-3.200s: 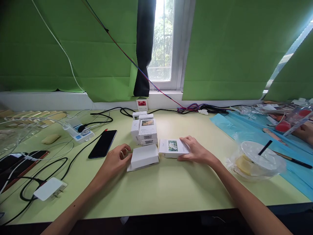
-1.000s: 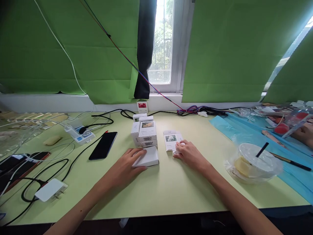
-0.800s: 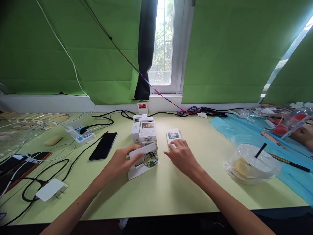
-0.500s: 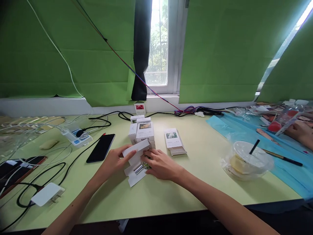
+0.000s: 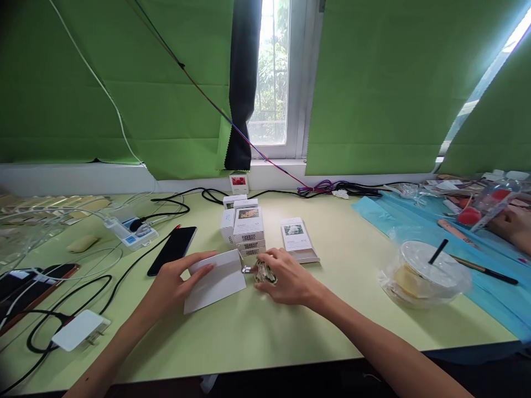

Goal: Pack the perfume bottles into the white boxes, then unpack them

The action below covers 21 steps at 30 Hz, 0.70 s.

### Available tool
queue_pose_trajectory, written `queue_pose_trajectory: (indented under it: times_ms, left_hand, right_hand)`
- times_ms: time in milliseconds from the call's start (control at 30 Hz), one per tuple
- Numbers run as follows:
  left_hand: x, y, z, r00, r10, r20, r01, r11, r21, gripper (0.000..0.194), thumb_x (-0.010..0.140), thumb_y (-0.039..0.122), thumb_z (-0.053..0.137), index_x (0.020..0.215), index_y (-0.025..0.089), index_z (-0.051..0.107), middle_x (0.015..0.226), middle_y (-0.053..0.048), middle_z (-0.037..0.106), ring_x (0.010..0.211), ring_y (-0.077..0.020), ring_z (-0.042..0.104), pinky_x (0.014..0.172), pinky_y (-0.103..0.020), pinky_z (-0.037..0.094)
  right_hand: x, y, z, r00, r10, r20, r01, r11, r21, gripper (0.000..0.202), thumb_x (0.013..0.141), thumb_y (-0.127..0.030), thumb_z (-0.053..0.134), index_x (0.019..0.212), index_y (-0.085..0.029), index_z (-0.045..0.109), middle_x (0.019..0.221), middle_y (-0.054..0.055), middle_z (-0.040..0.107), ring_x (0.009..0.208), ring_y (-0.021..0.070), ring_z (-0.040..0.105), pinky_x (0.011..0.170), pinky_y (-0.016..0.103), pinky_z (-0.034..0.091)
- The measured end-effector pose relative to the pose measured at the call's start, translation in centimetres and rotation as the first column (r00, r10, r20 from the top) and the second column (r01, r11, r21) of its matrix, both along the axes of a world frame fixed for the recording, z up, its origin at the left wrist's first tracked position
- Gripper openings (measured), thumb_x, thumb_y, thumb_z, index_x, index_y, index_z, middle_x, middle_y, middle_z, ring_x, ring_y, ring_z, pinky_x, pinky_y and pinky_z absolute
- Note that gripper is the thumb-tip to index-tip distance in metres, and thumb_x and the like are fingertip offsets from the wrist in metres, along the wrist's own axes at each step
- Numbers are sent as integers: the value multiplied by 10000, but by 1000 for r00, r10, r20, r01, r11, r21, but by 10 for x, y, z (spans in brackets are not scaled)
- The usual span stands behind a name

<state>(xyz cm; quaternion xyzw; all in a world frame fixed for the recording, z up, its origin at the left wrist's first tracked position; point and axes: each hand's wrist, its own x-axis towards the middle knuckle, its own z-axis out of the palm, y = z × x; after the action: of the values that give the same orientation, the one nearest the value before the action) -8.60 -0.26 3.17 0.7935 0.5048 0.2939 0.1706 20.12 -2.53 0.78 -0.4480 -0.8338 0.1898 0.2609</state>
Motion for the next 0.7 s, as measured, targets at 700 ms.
queue_pose_trajectory:
  times_ms: [700]
  left_hand:
    - [15, -49, -50, 925, -201, -321, 262, 952, 159, 336, 946, 279, 634, 1279, 239, 659, 1392, -98, 677, 1342, -341, 607, 1053, -497, 597]
  right_hand:
    - [-19, 12, -36, 896, -281, -344, 303, 953, 13, 357, 906, -387, 745, 1151, -211, 555, 1187, 147, 636, 1124, 319, 622, 946, 504, 546]
